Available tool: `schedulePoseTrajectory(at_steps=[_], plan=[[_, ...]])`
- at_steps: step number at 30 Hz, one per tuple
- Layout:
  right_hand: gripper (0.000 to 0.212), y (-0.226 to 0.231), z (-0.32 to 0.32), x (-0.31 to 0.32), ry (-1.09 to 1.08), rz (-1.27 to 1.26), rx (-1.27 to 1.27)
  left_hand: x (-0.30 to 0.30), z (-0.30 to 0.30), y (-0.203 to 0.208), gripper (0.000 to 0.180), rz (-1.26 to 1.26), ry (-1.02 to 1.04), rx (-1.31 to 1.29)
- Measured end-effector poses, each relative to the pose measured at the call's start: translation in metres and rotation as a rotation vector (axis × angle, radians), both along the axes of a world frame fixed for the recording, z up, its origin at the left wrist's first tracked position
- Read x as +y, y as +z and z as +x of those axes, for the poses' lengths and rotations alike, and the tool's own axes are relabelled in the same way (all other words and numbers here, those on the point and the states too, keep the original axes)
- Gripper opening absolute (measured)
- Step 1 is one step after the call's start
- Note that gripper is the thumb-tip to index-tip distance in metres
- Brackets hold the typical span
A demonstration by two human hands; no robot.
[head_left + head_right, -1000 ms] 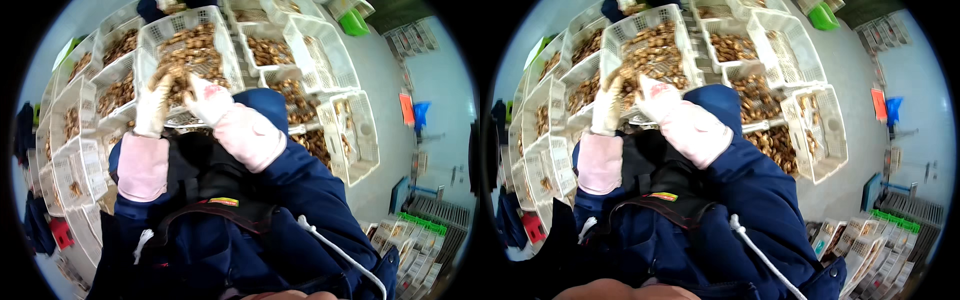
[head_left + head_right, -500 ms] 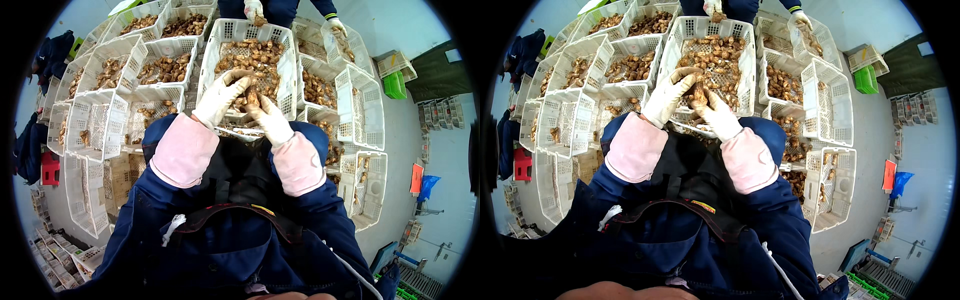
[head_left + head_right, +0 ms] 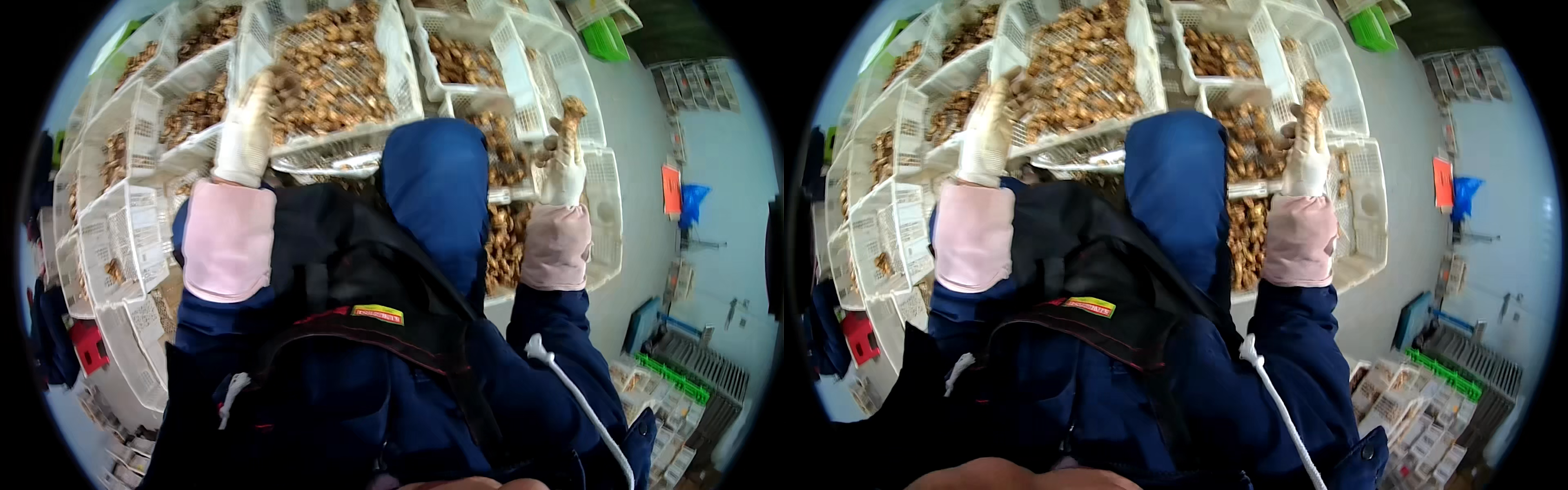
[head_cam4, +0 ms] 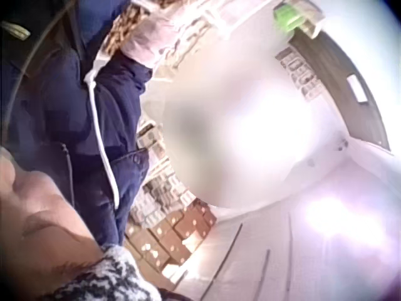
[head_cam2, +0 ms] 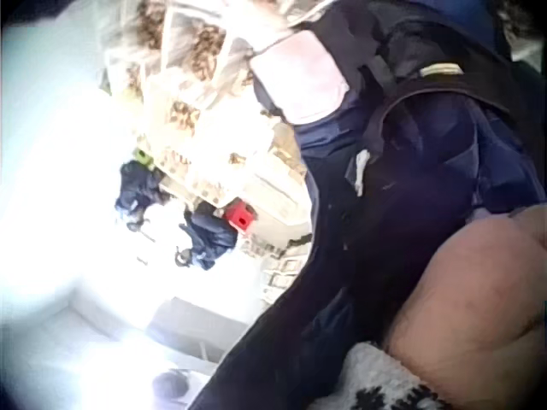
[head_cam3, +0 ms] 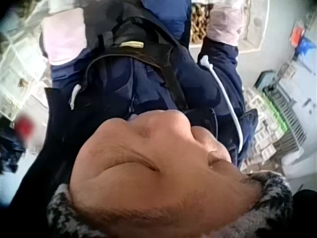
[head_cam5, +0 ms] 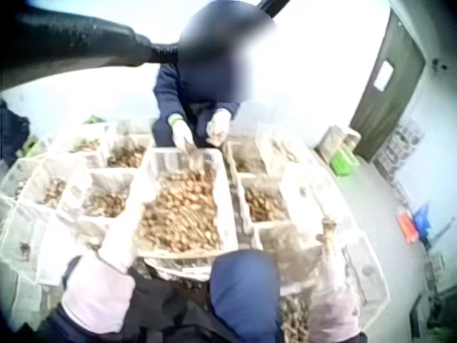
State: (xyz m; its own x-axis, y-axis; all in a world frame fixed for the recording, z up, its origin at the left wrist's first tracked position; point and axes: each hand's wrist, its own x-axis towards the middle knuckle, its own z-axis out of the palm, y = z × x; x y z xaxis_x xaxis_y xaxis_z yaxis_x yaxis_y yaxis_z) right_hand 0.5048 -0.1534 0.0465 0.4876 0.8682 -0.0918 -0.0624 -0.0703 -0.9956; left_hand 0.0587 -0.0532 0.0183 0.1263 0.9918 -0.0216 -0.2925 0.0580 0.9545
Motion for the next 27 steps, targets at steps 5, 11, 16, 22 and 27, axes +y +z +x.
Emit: schedulePoseTrajectory(at_steps=[5, 11, 16, 22, 27], plan=[[0.087, -0.072, 0.074, -0.116, -0.236, -0.469, -0.296, -0.008, 0.004, 0.004, 0.057, -0.034, -0.019, 0.007], [0.075, -0.317, 0.166, -0.290, -0.141, -0.735, -0.311, 0.010, 0.020, -0.013, 0.057, -0.077, -0.047, 0.014], [0.088, -0.359, 0.118, -0.297, -0.097, -0.710, -0.531, 0.014, 0.009, -0.043, 0.059, -0.177, -0.012, 0.152], [0.072, -0.296, 0.056, -0.216, 0.217, -0.865, -1.111, 0.008, -0.018, -0.064, 0.058, -0.272, 0.074, 0.253], [0.061, -0.275, 0.079, -0.208, 0.264, -1.191, -1.096, 0.006, -0.014, -0.070, 0.052, -0.348, 0.084, 0.413]])
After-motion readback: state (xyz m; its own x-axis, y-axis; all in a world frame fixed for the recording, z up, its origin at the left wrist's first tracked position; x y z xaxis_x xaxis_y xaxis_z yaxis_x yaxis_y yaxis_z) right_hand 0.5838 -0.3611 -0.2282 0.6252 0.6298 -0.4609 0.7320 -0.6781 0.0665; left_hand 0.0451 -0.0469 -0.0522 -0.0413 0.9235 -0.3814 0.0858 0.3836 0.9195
